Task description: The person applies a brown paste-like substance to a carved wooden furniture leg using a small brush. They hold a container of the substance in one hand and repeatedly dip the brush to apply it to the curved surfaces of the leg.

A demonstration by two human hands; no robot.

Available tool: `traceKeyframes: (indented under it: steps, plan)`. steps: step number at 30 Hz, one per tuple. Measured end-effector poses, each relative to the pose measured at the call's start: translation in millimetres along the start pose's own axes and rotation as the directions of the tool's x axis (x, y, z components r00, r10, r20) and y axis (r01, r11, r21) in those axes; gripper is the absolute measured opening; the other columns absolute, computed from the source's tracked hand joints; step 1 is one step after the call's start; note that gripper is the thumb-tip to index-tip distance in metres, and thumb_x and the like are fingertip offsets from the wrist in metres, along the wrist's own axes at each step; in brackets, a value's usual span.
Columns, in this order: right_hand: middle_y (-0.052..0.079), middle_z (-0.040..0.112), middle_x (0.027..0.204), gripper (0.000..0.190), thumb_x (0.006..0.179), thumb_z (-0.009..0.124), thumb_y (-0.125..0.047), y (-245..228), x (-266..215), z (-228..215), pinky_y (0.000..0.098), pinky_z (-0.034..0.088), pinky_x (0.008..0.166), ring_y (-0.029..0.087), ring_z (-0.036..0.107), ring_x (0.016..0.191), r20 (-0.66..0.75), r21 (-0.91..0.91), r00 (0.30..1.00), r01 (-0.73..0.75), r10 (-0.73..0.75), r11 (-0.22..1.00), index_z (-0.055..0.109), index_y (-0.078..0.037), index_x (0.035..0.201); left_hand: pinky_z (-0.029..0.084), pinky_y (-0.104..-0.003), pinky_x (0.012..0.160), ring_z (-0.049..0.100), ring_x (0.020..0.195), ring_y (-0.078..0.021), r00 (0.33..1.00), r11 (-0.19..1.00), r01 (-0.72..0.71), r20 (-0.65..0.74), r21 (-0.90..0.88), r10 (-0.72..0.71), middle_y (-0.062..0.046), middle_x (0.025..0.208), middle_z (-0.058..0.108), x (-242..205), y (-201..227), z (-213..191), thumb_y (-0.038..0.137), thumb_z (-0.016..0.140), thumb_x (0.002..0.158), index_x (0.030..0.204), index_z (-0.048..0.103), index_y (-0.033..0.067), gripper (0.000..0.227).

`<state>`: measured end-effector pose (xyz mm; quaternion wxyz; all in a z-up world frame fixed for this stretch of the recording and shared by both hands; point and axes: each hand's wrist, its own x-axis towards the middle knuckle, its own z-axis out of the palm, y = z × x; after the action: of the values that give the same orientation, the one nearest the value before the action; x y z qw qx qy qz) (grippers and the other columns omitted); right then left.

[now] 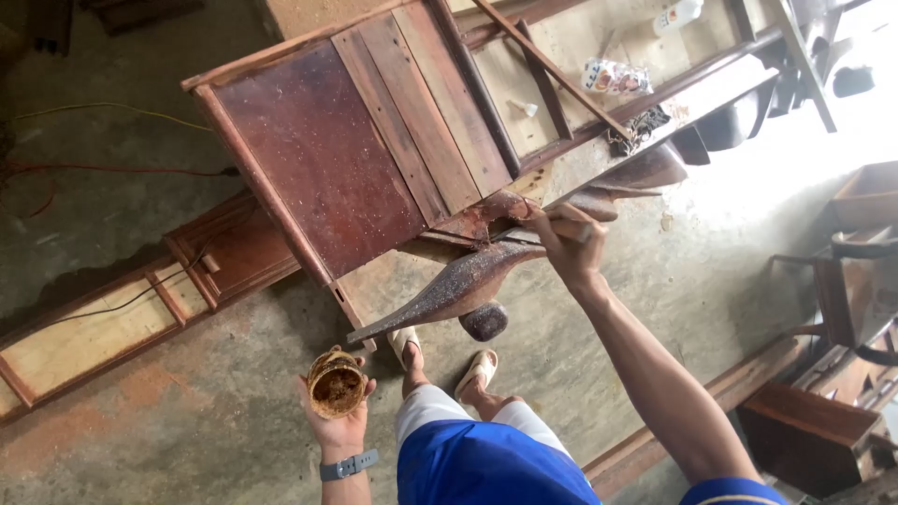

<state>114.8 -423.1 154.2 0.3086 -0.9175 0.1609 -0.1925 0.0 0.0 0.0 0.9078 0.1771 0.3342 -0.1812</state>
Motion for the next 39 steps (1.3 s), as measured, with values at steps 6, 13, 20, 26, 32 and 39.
traceKeyframes:
  steps: [6,13,20,26,32,39]
  plan:
    - [0.015,0.073,0.071,0.02,0.102,0.069,0.007,-47.5,16.5,-46.4,0.0182,0.052,0.036,0.018,0.07,0.053,-0.011,0.217,0.998,-0.052,0.056,0.975,0.071,0.003,0.082,0.064,-0.049,0.074,0.074,0.08,-0.0362,1.0,0.999,-0.015,0.024,-0.029,0.016,-0.032,0.114,0.068,-1.6,5.3,0.4,0.071,0.042,0.103,0.144,0.056,0.0053,0.078]
    - [0.004,0.072,0.068,0.01,0.092,0.079,-0.008,-32.3,24.3,-36.9,0.0167,0.058,0.049,0.01,0.068,0.053,0.075,0.325,0.803,-0.58,0.591,0.747,0.072,-0.008,0.084,0.064,-0.047,0.076,0.073,0.078,-0.0338,0.999,0.999,-0.03,0.028,0.011,0.03,-0.032,0.115,0.067,-3.6,6.8,10.3,0.072,0.05,0.099,0.143,0.057,0.007,0.079]
    - [0.011,0.065,0.06,0.018,0.086,0.074,-0.002,11.8,43.6,-37.7,0.023,0.052,0.035,0.016,0.06,0.039,0.178,0.582,0.694,-0.646,0.697,0.494,0.064,-0.001,0.071,0.065,-0.047,0.076,0.073,0.079,-0.0352,0.995,0.996,-0.09,0.046,0.0,0.09,-0.033,0.113,0.066,-20.5,-3.7,24.9,0.072,0.051,0.1,0.142,0.057,0.0049,0.079]
    - [0.016,0.068,0.061,0.027,0.085,0.075,-0.007,40.5,48.0,-50.3,0.0246,0.05,0.034,0.019,0.061,0.039,0.201,0.697,0.759,-0.555,0.619,0.454,0.058,-0.003,0.064,0.064,-0.046,0.074,0.072,0.075,-0.0347,0.983,0.982,-0.183,0.018,-0.043,0.184,-0.033,0.111,0.066,-37.4,-38.1,38.5,0.071,0.056,0.098,0.142,0.057,0.004,0.081]
    - [0.013,0.063,0.053,0.024,0.086,0.071,-0.006,86.1,60.9,-47.5,0.0294,0.051,0.037,0.02,0.061,0.039,0.414,0.705,0.787,-0.595,0.458,0.385,0.064,0.0,0.065,0.061,-0.044,0.075,0.069,0.076,-0.0341,0.935,0.927,-0.355,-0.028,-0.125,0.354,-0.034,0.113,0.066,-64.3,-111.0,62.1,0.07,0.055,0.099,0.142,0.059,0.0038,0.079]
    - [0.002,0.065,0.061,0.026,0.098,0.068,-0.016,77.7,100.4,-65.3,0.0227,0.058,0.045,0.011,0.062,0.044,0.482,0.712,0.859,-0.498,0.17,0.494,0.065,-0.009,0.074,0.056,-0.041,0.07,0.069,0.1,-0.0389,0.851,0.826,-0.524,-0.167,-0.208,0.498,-0.021,0.118,0.071,-82.2,-240.4,86.2,0.068,0.061,0.094,0.141,0.06,0.0044,0.078]
